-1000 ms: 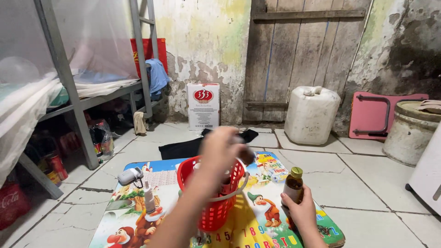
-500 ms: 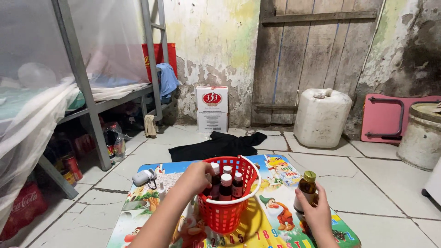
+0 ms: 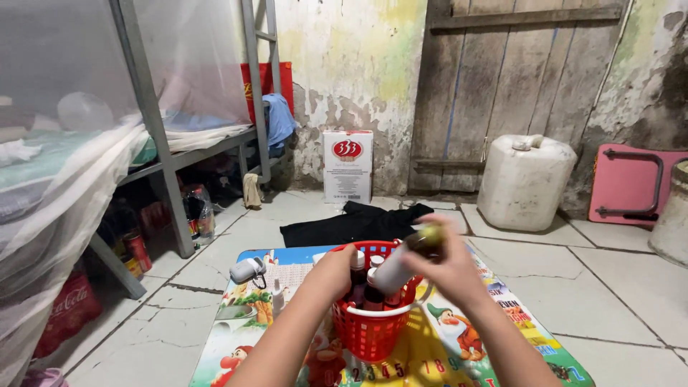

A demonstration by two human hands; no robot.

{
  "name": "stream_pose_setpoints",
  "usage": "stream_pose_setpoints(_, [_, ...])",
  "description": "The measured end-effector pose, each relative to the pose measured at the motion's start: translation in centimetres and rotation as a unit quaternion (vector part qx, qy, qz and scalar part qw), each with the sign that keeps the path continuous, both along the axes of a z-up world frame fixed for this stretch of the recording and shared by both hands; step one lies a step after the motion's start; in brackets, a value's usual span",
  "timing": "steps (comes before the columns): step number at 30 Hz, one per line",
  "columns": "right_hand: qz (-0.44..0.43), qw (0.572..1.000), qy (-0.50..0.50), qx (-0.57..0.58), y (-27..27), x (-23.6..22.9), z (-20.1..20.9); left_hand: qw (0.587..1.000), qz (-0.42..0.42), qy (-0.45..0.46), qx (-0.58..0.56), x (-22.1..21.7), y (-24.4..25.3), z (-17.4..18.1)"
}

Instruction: Sorting small brown bottles into a red plastic basket on a low table while sitting on the floor.

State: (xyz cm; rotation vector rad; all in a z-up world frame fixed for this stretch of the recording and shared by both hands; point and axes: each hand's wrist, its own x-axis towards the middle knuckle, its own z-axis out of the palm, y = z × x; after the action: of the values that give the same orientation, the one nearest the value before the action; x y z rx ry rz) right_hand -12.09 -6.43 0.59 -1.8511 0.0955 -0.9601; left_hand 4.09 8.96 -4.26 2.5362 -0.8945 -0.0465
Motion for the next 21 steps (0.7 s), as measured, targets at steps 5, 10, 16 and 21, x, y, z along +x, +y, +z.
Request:
stream_pose_setpoints(5, [0.09,0.928,0.263,-0.246,2.9,3.5,-1.1,1.0,0.009,-0.004,-0.005,-1.5,0.5,1.1])
stream_pose_setpoints(10, [0.123,0.867,0.31,-0.372,3.2,8.2,-3.4,0.999,-0.009,0.026,-0.03,-0.8,0.8,0.6])
stream_pose_setpoints(16, [0.094,0.839,0.345,-0.41,-0.2,7.2,-0.3,1.0,-0.012,0.012,-0.014,-1.5,0.5,1.0])
stream_pose_setpoints(21, [0.102,0.804,0.401,-0.428,-1.0,10.9,-5.3,1.0,0.002,0.008,-0.005,-1.6,0.8,1.3])
